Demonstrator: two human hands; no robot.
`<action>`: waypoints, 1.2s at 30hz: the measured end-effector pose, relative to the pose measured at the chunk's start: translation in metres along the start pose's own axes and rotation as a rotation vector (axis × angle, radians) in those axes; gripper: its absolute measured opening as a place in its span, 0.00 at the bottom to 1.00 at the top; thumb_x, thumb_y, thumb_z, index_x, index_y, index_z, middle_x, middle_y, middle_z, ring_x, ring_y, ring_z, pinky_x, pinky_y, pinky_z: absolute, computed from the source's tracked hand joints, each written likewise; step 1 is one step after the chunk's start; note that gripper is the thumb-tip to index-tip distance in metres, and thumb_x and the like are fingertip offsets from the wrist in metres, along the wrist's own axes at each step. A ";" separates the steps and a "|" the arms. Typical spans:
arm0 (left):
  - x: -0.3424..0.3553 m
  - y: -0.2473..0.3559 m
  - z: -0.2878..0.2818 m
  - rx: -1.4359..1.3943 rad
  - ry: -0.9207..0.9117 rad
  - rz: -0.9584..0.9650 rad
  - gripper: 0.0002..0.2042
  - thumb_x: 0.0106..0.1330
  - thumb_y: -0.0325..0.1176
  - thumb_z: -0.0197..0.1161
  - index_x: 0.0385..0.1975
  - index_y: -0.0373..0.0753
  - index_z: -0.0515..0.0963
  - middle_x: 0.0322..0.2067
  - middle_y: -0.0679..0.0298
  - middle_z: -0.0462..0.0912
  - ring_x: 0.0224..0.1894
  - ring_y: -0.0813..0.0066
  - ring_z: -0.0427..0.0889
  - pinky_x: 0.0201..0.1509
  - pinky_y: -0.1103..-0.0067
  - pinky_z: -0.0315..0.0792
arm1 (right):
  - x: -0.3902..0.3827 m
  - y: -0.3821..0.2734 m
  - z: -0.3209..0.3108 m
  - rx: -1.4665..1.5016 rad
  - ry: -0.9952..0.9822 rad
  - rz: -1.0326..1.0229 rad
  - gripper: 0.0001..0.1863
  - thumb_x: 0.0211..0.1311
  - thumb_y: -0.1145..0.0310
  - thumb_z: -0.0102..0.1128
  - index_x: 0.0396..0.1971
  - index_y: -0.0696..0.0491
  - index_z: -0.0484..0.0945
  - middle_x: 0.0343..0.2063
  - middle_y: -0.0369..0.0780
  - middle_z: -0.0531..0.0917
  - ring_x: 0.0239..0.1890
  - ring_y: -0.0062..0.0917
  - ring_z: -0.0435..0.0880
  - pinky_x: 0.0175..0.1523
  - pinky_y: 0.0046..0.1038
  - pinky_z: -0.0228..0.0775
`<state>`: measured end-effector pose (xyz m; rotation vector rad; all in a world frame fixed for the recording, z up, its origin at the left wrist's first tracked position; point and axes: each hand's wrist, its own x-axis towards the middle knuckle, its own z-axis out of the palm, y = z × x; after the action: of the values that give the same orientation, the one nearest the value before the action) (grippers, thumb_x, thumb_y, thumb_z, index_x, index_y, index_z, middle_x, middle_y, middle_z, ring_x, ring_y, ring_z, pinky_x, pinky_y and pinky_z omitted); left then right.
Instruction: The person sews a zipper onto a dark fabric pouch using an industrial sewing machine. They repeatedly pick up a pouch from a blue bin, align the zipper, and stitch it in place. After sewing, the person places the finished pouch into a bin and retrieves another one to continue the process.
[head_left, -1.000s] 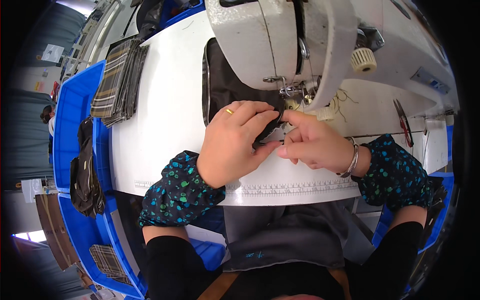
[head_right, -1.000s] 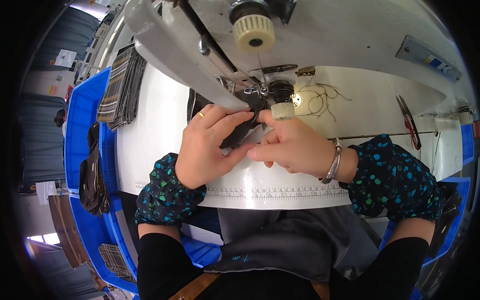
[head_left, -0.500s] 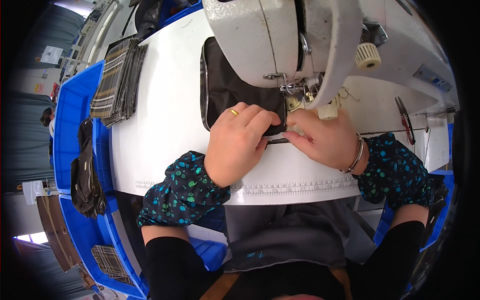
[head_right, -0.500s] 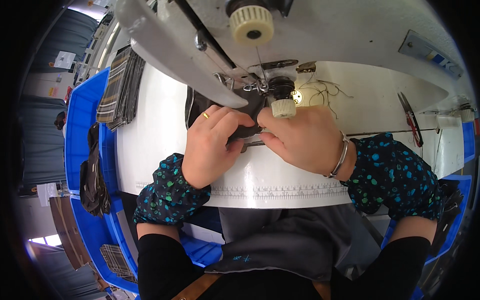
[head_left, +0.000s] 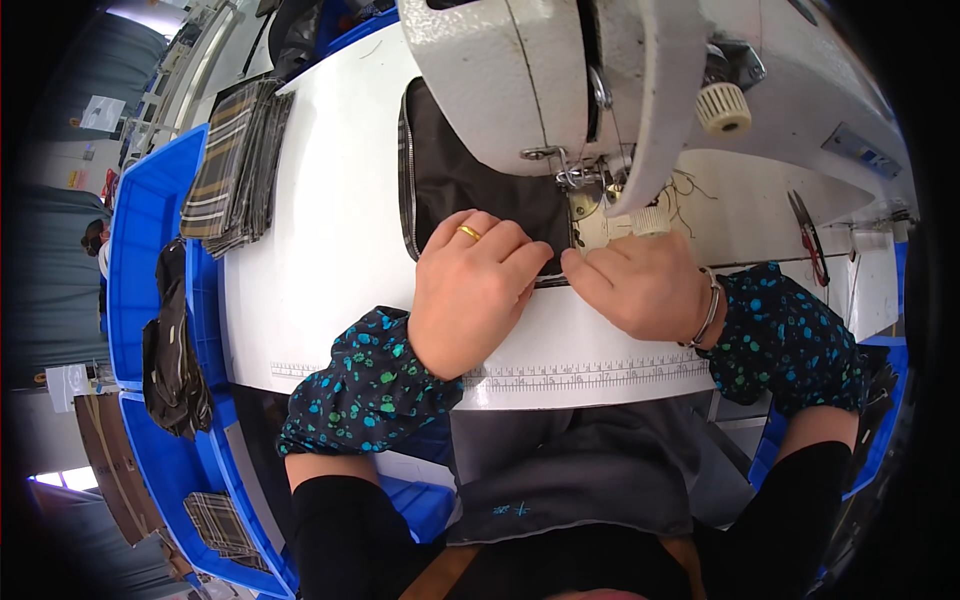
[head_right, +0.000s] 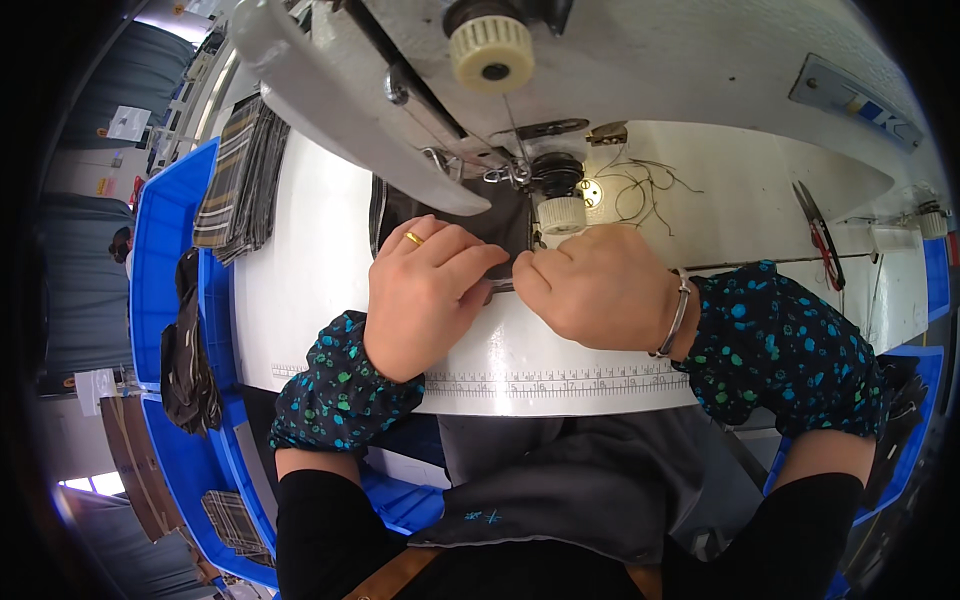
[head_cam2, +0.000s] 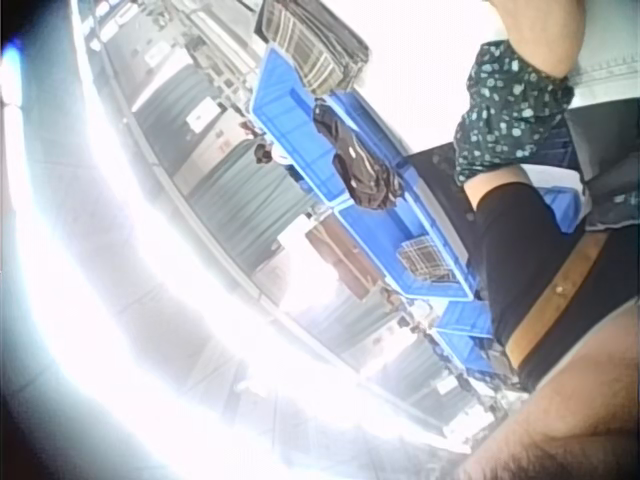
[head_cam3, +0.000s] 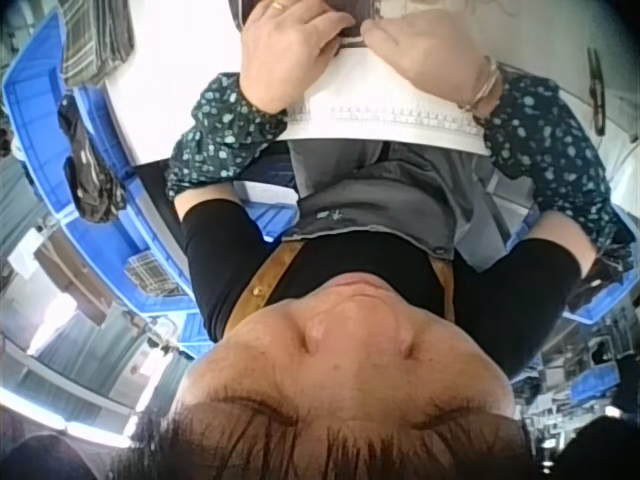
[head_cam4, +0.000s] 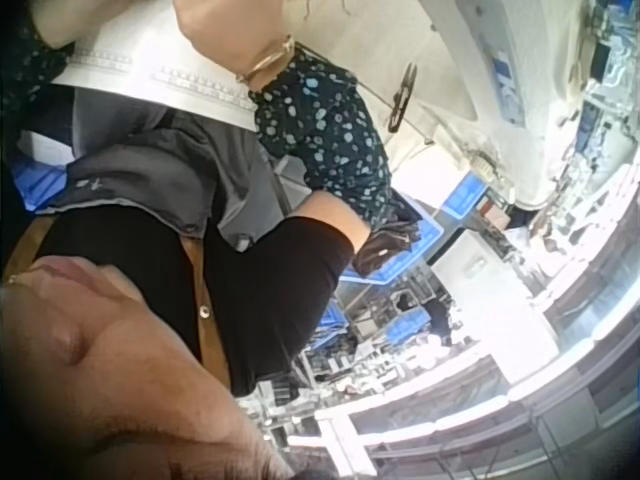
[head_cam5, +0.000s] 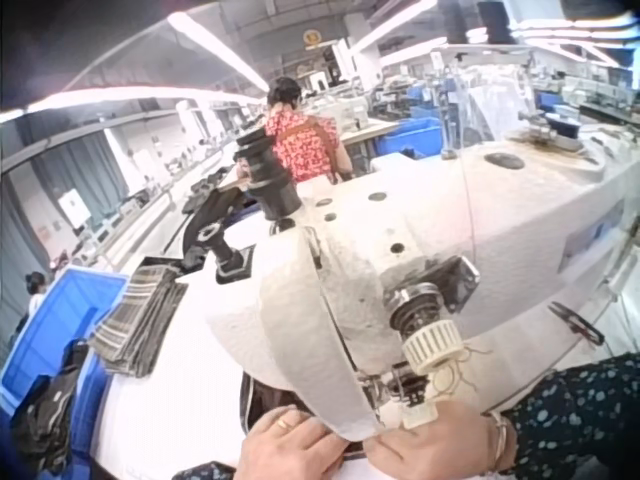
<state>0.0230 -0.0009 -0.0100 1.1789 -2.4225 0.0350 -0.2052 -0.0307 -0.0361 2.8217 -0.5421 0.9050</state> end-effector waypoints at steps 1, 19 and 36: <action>-0.001 -0.001 0.001 0.003 0.002 0.026 0.12 0.49 0.26 0.68 0.35 0.40 0.85 0.33 0.68 0.81 0.41 0.65 0.82 0.55 0.67 0.77 | 0.000 -0.001 0.001 -0.010 0.006 0.005 0.11 0.50 0.70 0.66 0.34 0.57 0.81 0.19 0.33 0.76 0.20 0.22 0.79 0.24 0.27 0.70; -0.002 0.005 -0.003 0.065 -0.064 0.123 0.15 0.50 0.29 0.67 0.39 0.40 0.88 0.36 0.71 0.84 0.39 0.70 0.80 0.44 0.75 0.78 | 0.000 -0.009 0.002 0.013 -0.112 0.057 0.05 0.53 0.71 0.65 0.26 0.53 0.77 0.18 0.33 0.77 0.20 0.23 0.81 0.24 0.27 0.70; 0.029 -0.027 0.020 0.150 0.027 0.089 0.13 0.56 0.28 0.65 0.41 0.39 0.88 0.41 0.67 0.87 0.44 0.65 0.84 0.50 0.71 0.77 | 0.002 -0.002 0.006 -0.055 -0.096 0.213 0.05 0.50 0.71 0.63 0.22 0.54 0.76 0.17 0.38 0.80 0.20 0.29 0.84 0.26 0.31 0.74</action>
<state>0.0203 -0.0444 -0.0209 1.1247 -2.4835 0.2620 -0.2002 -0.0308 -0.0399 2.8076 -0.8798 0.7760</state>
